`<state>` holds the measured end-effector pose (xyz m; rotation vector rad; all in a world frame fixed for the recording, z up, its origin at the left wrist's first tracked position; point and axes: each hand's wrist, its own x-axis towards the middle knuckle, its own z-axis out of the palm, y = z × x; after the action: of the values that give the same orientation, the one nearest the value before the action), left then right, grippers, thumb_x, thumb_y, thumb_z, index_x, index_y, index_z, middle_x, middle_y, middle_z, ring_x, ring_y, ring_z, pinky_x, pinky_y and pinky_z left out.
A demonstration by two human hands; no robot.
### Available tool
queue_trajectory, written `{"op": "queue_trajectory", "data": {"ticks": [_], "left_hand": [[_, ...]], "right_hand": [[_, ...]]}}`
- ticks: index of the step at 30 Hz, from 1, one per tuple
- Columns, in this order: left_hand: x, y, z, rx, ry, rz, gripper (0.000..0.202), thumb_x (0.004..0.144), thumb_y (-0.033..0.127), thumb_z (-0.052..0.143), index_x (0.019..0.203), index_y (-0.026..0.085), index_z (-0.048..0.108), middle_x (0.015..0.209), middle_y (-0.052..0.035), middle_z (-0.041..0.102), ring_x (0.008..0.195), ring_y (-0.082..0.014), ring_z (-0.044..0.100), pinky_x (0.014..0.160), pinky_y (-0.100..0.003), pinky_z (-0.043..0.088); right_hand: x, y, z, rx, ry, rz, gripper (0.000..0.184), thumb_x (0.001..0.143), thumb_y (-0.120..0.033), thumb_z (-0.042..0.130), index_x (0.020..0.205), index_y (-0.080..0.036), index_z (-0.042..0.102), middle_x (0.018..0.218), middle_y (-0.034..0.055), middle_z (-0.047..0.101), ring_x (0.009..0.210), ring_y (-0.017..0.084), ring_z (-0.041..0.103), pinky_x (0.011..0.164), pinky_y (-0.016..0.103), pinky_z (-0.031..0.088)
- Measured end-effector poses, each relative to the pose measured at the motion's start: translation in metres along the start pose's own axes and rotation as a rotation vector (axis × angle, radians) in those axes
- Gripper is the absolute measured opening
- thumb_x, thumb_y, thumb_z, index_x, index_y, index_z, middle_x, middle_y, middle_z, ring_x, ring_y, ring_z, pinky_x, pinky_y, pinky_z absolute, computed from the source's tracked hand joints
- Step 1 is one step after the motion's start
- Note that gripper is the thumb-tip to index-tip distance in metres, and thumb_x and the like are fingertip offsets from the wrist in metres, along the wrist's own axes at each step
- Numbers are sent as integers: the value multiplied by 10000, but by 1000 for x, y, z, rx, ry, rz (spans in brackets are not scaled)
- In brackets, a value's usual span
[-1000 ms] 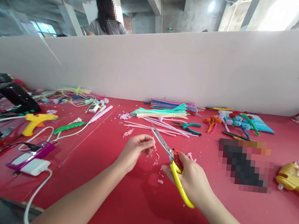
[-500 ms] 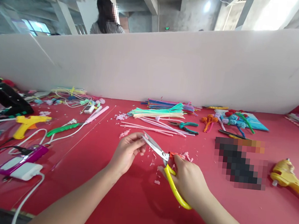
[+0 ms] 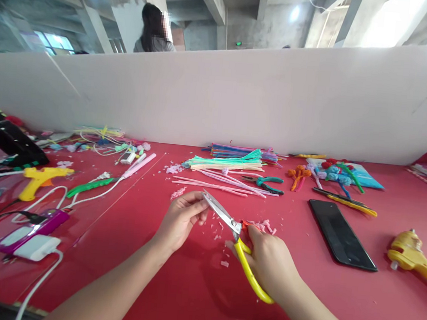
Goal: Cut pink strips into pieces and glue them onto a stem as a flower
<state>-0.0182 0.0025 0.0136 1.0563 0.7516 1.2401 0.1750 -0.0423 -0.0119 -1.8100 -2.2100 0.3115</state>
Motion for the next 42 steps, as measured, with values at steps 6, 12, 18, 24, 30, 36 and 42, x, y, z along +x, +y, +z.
{"op": "queue_trajectory", "data": {"ticks": [6, 12, 18, 24, 30, 36, 42], "left_hand": [[0, 1, 0, 2, 4, 0, 113, 704, 230, 618, 753, 129, 624, 559, 9, 542, 492, -63, 458, 451, -183, 361], [0, 2, 1, 9, 11, -1, 111, 704, 236, 617, 747, 133, 623, 559, 8, 542, 484, -67, 449, 448, -189, 355], [-1, 3, 3, 7, 19, 6, 109, 702, 235, 616, 740, 133, 623, 560, 4, 542, 485, -69, 454, 445, -186, 354], [-1, 0, 2, -3, 37, 10, 124, 680, 238, 636, 743, 132, 625, 543, 12, 547, 479, -63, 459, 443, -179, 358], [-1, -1, 2, -23, 46, -2, 117, 684, 233, 634, 739, 131, 611, 551, 11, 545, 476, -65, 452, 445, -186, 357], [0, -2, 2, -25, 54, -2, 108, 683, 229, 631, 738, 138, 613, 578, 6, 560, 474, -61, 443, 442, -182, 347], [0, -2, 1, -21, 31, -4, 140, 683, 246, 630, 764, 134, 609, 618, -5, 589, 476, -60, 458, 448, -191, 356]], "right_hand": [[1, 1, 1, -4, 10, -5, 265, 785, -442, 422, 653, -214, 388, 553, 7, 563, 477, 147, 517, 456, 229, 226], [2, 1, 0, 12, 19, 3, 279, 787, -456, 416, 653, -212, 402, 546, 8, 559, 465, 138, 498, 453, 232, 220], [1, 2, 0, 32, 46, -6, 284, 778, -458, 420, 638, -212, 404, 509, -4, 519, 432, 122, 461, 438, 224, 219], [0, -1, -1, -14, 61, -3, 276, 748, -464, 453, 646, -216, 388, 517, -7, 532, 454, 141, 493, 440, 221, 225], [0, -4, -2, -8, 31, -7, 276, 775, -454, 426, 643, -215, 387, 535, 6, 550, 477, 150, 521, 452, 227, 232], [1, -2, -1, -17, -8, -6, 296, 798, -468, 387, 653, -211, 408, 553, 25, 568, 493, 158, 532, 455, 236, 221], [2, 1, 1, -15, 4, 28, 295, 801, -471, 377, 664, -213, 417, 553, 23, 571, 495, 163, 532, 455, 233, 228]]}}
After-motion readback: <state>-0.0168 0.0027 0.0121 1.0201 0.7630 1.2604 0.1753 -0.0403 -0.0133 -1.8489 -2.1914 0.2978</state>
